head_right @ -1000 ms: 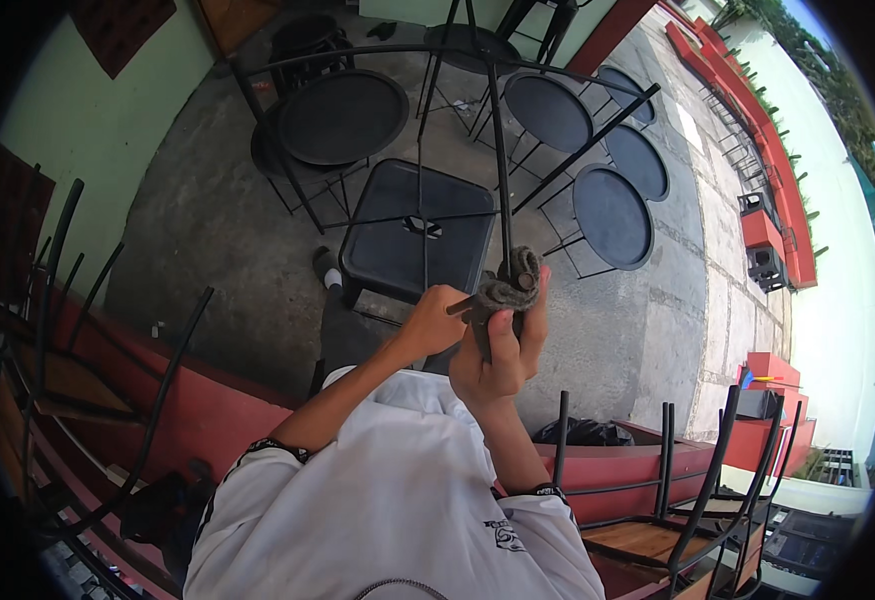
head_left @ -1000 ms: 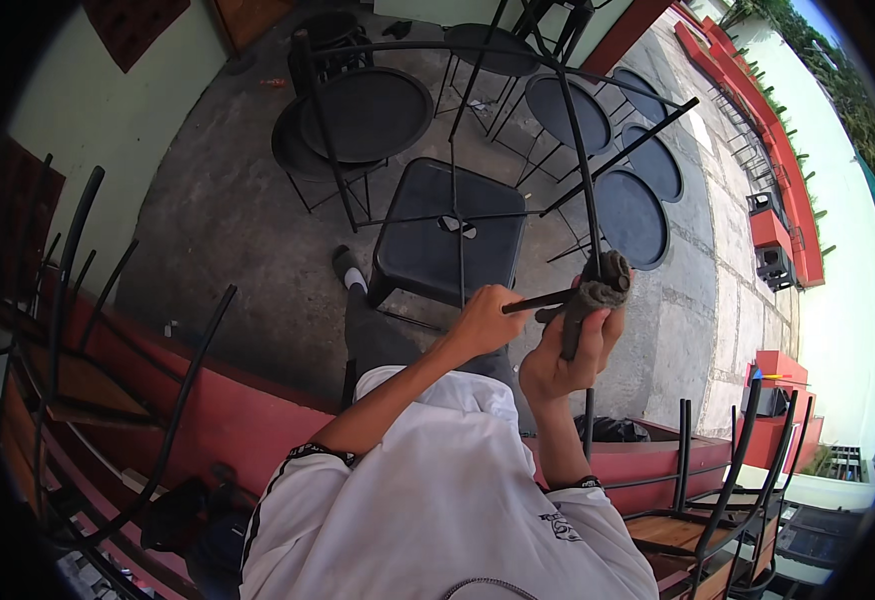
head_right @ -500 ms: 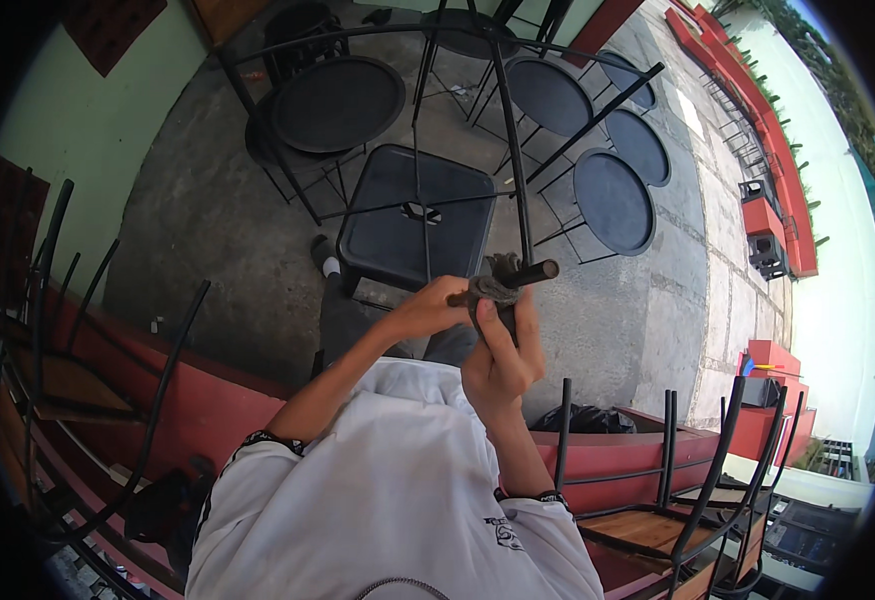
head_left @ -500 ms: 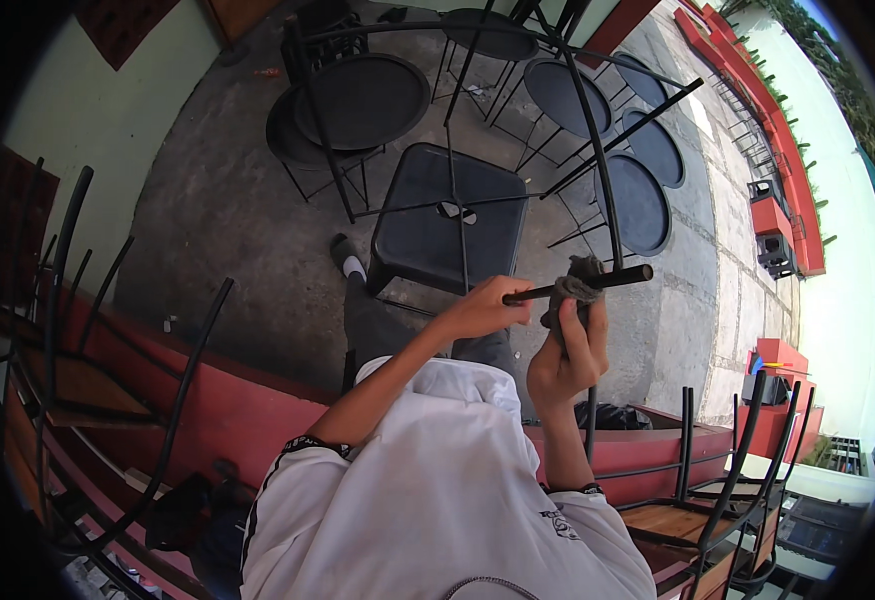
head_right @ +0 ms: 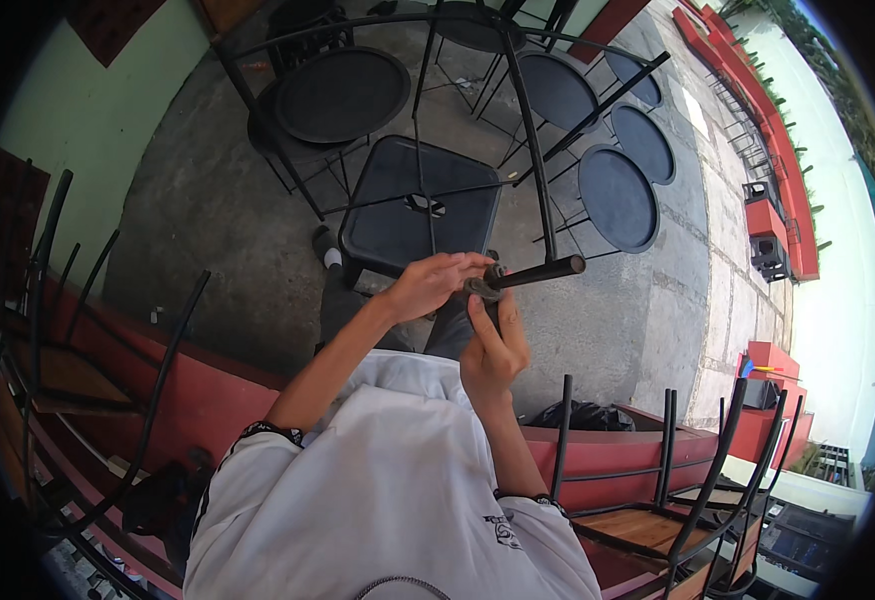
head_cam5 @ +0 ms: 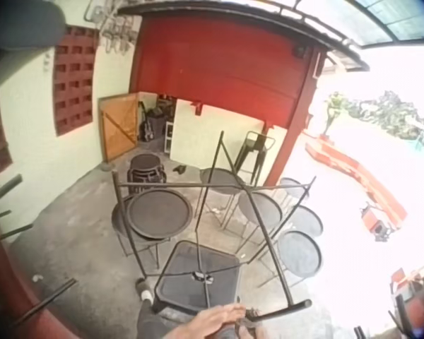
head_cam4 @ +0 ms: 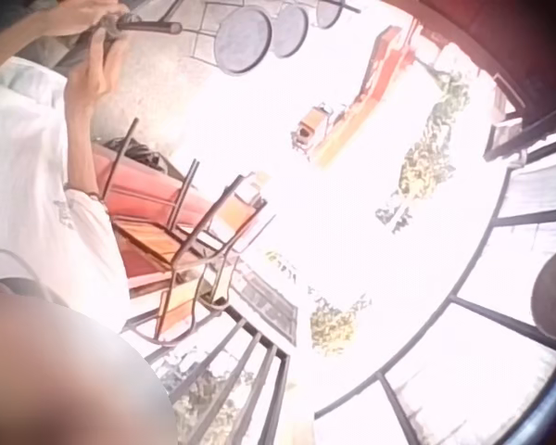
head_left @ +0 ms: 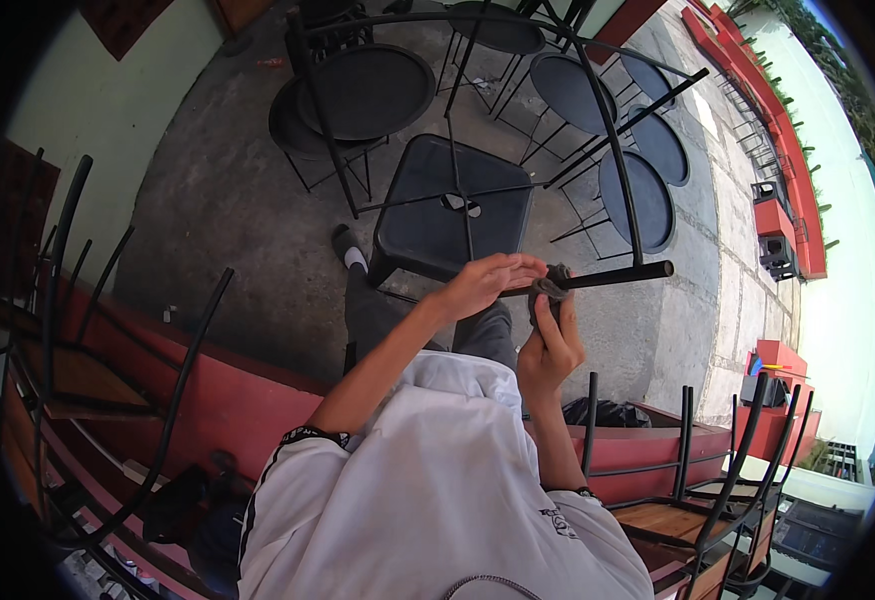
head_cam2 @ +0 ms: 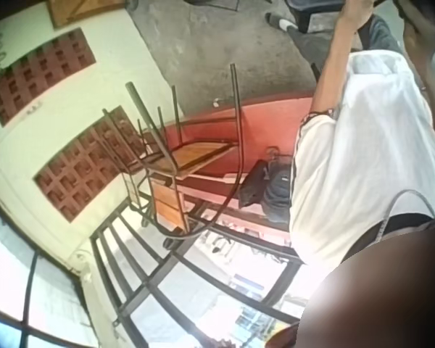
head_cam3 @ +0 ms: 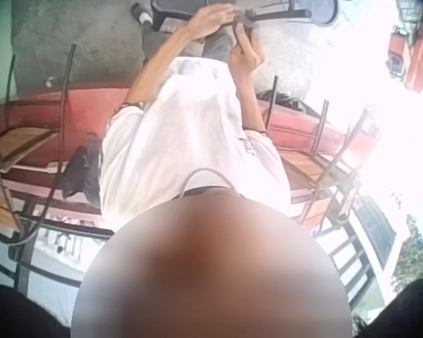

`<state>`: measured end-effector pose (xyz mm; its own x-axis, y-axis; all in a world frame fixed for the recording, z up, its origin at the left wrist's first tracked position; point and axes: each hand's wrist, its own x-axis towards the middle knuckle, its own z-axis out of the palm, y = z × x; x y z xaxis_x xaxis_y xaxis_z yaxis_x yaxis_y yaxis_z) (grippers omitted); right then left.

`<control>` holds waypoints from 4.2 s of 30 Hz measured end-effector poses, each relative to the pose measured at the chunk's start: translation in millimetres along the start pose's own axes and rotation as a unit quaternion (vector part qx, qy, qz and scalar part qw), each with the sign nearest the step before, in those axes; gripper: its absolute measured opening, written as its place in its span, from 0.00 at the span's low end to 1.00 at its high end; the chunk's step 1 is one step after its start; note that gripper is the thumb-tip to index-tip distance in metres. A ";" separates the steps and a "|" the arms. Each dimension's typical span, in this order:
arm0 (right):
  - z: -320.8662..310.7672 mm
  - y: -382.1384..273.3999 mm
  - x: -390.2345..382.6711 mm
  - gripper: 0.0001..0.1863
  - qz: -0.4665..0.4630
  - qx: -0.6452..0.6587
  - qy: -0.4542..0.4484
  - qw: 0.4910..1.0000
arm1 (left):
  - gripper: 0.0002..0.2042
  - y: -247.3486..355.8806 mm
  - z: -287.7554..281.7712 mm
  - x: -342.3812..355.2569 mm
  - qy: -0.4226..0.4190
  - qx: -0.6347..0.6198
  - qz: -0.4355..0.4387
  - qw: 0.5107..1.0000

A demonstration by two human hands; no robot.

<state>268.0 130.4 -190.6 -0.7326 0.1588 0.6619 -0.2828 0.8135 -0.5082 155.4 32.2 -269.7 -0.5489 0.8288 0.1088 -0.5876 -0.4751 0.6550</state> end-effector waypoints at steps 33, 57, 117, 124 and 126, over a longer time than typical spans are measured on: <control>43.7 40.7 -74.0 0.28 0.126 0.025 -0.153 0.980 | 0.21 -47.7 -70.5 0.5 0.070 -0.014 -0.169 0.983; 81.9 89.1 -82.2 0.22 0.189 0.033 -0.257 0.947 | 0.16 -76.9 -117.5 14.6 0.108 -0.033 -0.260 0.959; 97.1 90.4 -61.8 0.17 0.274 0.303 -0.367 0.836 | 0.52 -15.6 -115.1 14.5 0.325 0.746 -0.183 0.553; 63.6 54.7 -27.6 0.18 0.320 0.307 -0.376 0.814 | 0.54 -11.4 -117.4 13.7 0.323 0.762 -0.229 0.512; 51.1 38.3 -11.9 0.17 0.324 0.330 -0.356 0.812 | 0.54 -8.6 -119.7 16.7 0.321 0.761 -0.233 0.514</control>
<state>234.3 131.0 -246.1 -0.9658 -0.1206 -0.2294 0.2069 0.1746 -0.9627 80.1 14.8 -363.1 -0.9294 0.2465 -0.2747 0.1316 0.9167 0.3772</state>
